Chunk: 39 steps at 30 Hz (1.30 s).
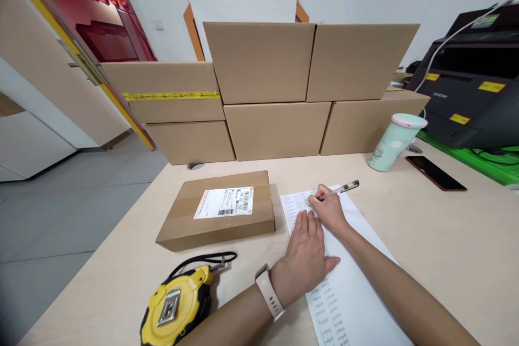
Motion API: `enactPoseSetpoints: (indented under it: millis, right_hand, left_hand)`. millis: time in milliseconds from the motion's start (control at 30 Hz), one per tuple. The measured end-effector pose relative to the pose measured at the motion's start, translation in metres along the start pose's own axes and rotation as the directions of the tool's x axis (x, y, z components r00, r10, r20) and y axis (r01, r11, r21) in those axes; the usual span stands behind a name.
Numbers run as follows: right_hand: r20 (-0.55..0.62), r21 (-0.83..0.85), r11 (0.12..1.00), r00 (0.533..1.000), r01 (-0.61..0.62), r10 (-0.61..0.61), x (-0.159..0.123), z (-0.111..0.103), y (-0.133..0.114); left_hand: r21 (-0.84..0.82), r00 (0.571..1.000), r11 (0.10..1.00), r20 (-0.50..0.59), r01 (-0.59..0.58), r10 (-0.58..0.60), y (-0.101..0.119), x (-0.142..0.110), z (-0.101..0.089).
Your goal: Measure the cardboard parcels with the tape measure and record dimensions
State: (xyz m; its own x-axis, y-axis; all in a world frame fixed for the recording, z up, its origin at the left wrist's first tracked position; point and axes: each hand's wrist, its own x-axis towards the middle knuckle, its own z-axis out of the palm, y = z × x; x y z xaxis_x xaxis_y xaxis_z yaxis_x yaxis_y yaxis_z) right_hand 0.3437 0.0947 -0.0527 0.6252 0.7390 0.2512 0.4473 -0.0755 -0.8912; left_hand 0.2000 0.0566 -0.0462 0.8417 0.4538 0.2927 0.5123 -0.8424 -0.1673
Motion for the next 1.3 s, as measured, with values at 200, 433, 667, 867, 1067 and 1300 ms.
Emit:
enactPoseSetpoints:
  millis: [200, 433, 667, 867, 1067, 1300]
  right_hand:
    - [0.009, -0.008, 1.0, 1.0, 0.017, -0.017, 0.0016, -0.0001, 0.0012]
    - [0.02, -0.013, 1.0, 1.0, 0.022, -0.021, 0.0013, 0.0003, 0.0018]
    - [0.039, -0.007, 1.0, 0.999, 0.027, -0.026, 0.0011, -0.0005, 0.0009]
    - [0.035, -0.004, 1.0, 0.999, 0.023, -0.022, 0.0014, -0.0006, 0.0001]
    - [0.04, -0.006, 1.0, 0.999, 0.021, -0.021, 0.002, -0.0011, 0.0013]
    - [0.039, -0.009, 1.0, 0.999, 0.019, -0.018, 0.0019, -0.0014, 0.0041]
  left_hand:
    - [-0.006, 1.0, 1.0, 0.01, -0.005, 0.005, -0.0004, 0.0024, 0.0004]
    - [-0.007, 1.0, 1.0, 0.005, -0.008, 0.008, -0.0007, 0.0025, 0.0013]
    - [0.014, 1.0, 1.0, -0.019, -0.011, 0.012, -0.0009, 0.0002, -0.0006]
    - [0.023, 1.0, 1.0, -0.015, 0.002, -0.001, -0.0006, -0.0004, -0.0002]
    - [0.021, 1.0, 1.0, 0.002, -0.015, 0.015, 0.0003, 0.0005, 0.002]
    - [-0.002, 1.0, 1.0, 0.018, -0.004, 0.004, 0.0011, 0.0025, -0.0007]
